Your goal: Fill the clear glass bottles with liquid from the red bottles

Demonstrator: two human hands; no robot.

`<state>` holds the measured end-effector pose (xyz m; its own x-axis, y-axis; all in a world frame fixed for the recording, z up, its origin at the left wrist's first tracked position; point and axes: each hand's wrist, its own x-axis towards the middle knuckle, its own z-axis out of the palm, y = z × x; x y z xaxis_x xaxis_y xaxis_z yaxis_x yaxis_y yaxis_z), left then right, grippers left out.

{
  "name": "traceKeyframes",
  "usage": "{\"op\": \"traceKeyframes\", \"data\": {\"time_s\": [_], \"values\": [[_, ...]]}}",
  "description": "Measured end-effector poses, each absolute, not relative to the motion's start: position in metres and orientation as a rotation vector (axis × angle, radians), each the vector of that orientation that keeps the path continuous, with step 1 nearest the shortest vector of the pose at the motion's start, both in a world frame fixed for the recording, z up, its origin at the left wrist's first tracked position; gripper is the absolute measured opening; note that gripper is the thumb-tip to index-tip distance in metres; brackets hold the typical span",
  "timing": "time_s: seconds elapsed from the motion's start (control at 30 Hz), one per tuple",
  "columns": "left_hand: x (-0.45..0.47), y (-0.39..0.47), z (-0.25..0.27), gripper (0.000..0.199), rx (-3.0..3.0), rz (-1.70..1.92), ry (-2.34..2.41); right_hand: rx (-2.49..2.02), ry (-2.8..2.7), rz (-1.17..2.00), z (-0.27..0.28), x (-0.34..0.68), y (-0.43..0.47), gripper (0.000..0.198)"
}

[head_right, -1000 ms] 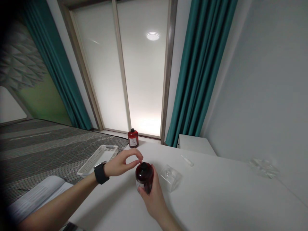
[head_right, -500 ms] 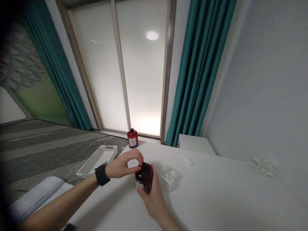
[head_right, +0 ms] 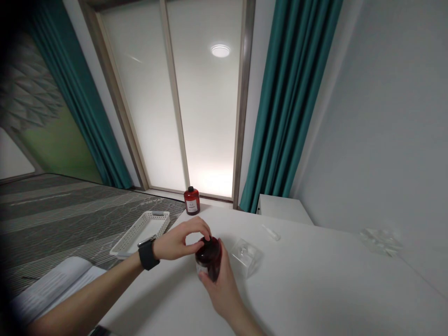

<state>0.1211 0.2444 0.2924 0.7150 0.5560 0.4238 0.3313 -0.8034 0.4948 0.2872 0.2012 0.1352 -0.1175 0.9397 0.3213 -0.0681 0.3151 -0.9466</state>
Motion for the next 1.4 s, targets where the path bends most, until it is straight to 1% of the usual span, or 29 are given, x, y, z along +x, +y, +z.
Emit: {"op": "traceKeyframes", "data": {"time_s": [0.07, 0.13, 0.23, 0.27, 0.37, 0.47, 0.6, 0.73, 0.77, 0.9, 1.07, 1.2, 1.4], "values": [[0.12, 0.245, 0.292, 0.008, 2.536, 0.806, 0.722, -0.873, -1.398, 1.075, 0.136, 0.288, 0.201, 0.084], [0.119, 0.246, 0.293, 0.009, 2.523, 0.81, 0.735, -0.891, -1.392, 1.076, 0.138, 0.288, 0.2, 0.085], [0.115, 0.246, 0.297, 0.024, 2.492, 0.847, 0.706, -0.912, -1.392, 1.078, 0.139, 0.288, 0.199, 0.084], [0.115, 0.246, 0.299, 0.024, 2.484, 0.861, 0.7, -0.914, -1.396, 1.078, 0.139, 0.288, 0.199, 0.084], [0.116, 0.245, 0.301, 0.017, 2.489, 0.83, 0.675, -0.909, -1.399, 1.08, 0.137, 0.288, 0.199, 0.085], [0.119, 0.245, 0.299, 0.016, 2.514, 0.759, 0.646, -0.892, -1.394, 1.077, 0.135, 0.288, 0.2, 0.084], [0.12, 0.246, 0.295, 0.007, 2.526, 0.803, 0.707, -0.868, -1.405, 1.077, 0.136, 0.288, 0.2, 0.084], [0.117, 0.246, 0.296, 0.018, 2.529, 0.823, 0.712, -0.902, -1.421, 1.079, 0.137, 0.289, 0.2, 0.085], [0.116, 0.246, 0.297, 0.019, 2.528, 0.82, 0.694, -0.908, -1.425, 1.079, 0.137, 0.29, 0.199, 0.085], [0.115, 0.246, 0.298, 0.005, 2.504, 0.794, 0.634, -0.903, -1.428, 1.082, 0.135, 0.29, 0.2, 0.085], [0.117, 0.249, 0.295, 0.003, 2.442, 0.832, 0.656, -0.895, -1.421, 1.066, 0.136, 0.289, 0.2, 0.085], [0.117, 0.251, 0.292, 0.01, 2.33, 0.896, 0.72, -0.891, -1.413, 1.089, 0.138, 0.288, 0.199, 0.084], [0.108, 0.256, 0.282, 0.028, 2.168, 0.912, 0.903, -0.937, -1.422, 1.091, 0.14, 0.292, 0.196, 0.085]]}}
